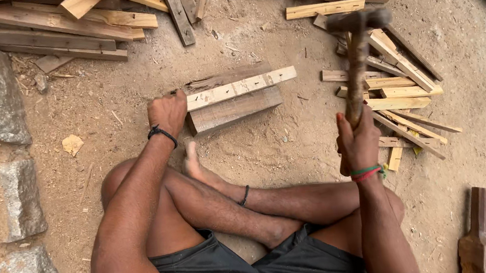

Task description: The person sits on the ground and uses a hammer to split small wooden planks on a wooden block. They repeatedly pick up planks, position them on the block, and strike them with the hammer to split them into smaller pieces.

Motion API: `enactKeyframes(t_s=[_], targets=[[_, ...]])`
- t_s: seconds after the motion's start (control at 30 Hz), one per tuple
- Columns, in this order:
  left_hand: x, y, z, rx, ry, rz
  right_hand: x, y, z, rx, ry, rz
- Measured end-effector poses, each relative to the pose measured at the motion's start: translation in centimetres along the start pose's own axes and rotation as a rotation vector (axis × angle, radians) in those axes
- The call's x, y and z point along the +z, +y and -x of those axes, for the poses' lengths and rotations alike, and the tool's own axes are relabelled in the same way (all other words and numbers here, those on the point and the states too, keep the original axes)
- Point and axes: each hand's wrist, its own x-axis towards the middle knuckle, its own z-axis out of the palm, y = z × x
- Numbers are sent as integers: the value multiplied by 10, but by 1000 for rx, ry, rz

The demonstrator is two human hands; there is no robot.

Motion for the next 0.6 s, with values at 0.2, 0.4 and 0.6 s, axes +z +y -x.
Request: enactKeyframes(t_s=[0.2, 0.4, 0.6], targets=[[6, -2, -2, 22, -3, -69, 46, 32, 28, -189, 245, -51], [0, 2, 9, -2, 29, -10, 81, 43, 0, 58, -107, 152], [7, 2, 9, 8, 17, -7, 74, 41, 30, 70, 103, -138]])
